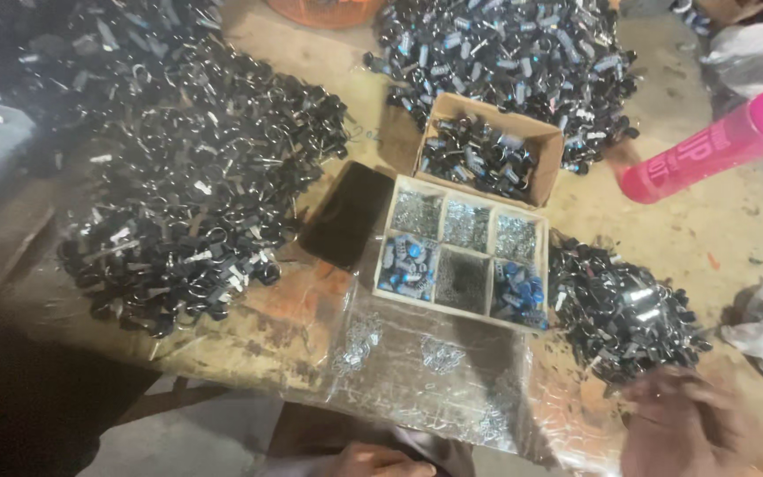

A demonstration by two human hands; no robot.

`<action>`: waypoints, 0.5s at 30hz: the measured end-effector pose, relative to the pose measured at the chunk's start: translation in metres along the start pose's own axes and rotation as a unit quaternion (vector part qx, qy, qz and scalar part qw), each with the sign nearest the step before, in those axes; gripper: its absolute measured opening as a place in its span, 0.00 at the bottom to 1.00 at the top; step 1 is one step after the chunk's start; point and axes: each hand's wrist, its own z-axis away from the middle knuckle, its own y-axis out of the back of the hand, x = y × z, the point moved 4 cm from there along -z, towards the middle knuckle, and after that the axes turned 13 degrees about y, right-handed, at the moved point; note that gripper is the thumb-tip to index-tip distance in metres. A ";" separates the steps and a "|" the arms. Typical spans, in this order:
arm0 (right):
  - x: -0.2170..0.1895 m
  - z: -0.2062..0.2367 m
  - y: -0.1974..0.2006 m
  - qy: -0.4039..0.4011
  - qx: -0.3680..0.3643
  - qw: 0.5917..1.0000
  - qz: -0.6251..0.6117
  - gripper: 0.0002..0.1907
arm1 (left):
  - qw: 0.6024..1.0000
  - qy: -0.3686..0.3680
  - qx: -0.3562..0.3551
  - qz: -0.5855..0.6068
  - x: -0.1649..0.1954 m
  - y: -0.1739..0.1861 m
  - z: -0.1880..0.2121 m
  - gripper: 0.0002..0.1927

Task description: The person picks small blue and black cylindrical components from piles on the workbench, fits them together by hand, and places the assembled pieces into compartments of a divided box, repeating the cycle one piece at a time.

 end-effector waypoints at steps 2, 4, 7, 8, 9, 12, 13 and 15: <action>-0.001 -0.006 0.029 -0.044 -0.027 0.981 0.186 0.13 | 1.000 0.019 0.011 -0.014 -0.001 -0.003 -0.001 0.09; 0.002 -0.002 0.064 -0.181 -0.048 0.837 0.513 0.21 | 0.981 -0.152 0.049 -0.110 0.021 0.001 0.011 0.10; 0.022 -0.002 0.084 -0.209 -0.285 0.605 0.713 0.31 | 0.879 -0.397 0.103 -0.245 0.066 0.016 0.044 0.10; 0.026 0.001 0.084 -0.171 -0.292 0.627 0.701 0.27 | 0.826 -0.471 0.118 -0.286 0.082 0.019 0.056 0.10; 0.029 0.005 0.082 -0.132 -0.299 0.648 0.689 0.22 | 0.808 -0.490 0.121 -0.304 0.096 0.022 0.066 0.10; 0.030 0.015 0.079 -0.047 -0.303 0.645 0.700 0.14 | 0.775 -0.523 0.117 -0.335 0.140 0.032 0.085 0.09; 0.027 0.018 0.078 -0.026 -0.300 0.634 0.713 0.12 | 0.780 -0.520 0.104 -0.333 0.154 0.032 0.085 0.09; 0.021 0.019 0.073 0.047 -0.261 0.665 0.698 0.12 | 0.772 -0.499 0.115 -0.376 0.181 0.036 0.083 0.10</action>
